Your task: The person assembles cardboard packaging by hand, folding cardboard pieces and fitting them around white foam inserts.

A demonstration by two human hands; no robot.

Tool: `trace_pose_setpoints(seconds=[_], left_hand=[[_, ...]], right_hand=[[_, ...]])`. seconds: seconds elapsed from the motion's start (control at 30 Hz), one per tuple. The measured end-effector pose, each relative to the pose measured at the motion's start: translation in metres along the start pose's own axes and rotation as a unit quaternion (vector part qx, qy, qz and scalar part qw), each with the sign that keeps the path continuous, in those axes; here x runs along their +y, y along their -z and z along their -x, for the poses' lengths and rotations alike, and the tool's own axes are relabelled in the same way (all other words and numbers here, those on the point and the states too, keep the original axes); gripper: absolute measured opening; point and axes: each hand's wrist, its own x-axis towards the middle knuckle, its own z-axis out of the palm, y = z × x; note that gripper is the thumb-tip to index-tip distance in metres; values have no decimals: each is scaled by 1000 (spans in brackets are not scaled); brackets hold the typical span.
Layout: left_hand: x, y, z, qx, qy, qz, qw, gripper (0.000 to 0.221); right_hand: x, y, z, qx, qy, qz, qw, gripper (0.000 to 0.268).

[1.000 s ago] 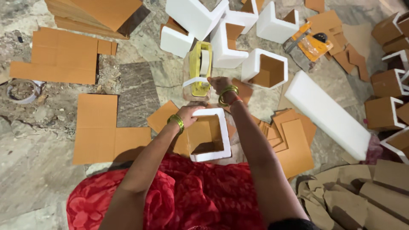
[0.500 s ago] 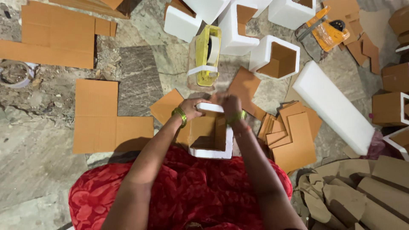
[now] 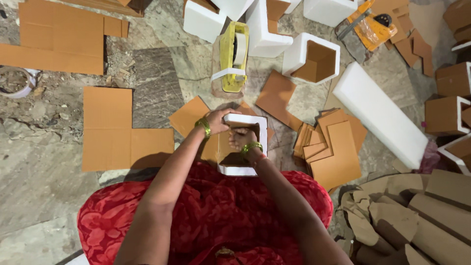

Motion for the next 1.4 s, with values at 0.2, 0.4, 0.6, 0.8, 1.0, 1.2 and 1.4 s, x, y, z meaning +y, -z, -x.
trace_pose_setpoints(seconds=[0.2, 0.4, 0.6, 0.8, 1.0, 1.2, 1.4], left_hand=[[-1, -8, 5, 38, 12, 52, 998, 56], [-33, -38, -7, 142, 9, 75, 987, 52], [-49, -51, -11, 87, 78, 248, 962, 54], [-54, -57, -11, 148, -27, 207, 967, 54], [-49, -59, -11, 104, 71, 313, 942, 50], [-19, -58, 17, 224, -22, 92, 970, 55], [-12, -58, 16, 284, -41, 68, 955, 75]], right_hand=[[11, 11, -40, -130, -100, -305, 938, 34], [1, 7, -32, -171, -248, -291, 908, 33], [-91, 59, -37, 122, 295, 343, 883, 30], [-169, 5, -61, -1, 162, 169, 972, 29], [-163, -24, -49, 6, 296, 772, 563, 27], [-135, -10, -89, -69, 146, 744, 649, 38], [-102, -3, -167, -161, 209, 845, 465, 47]])
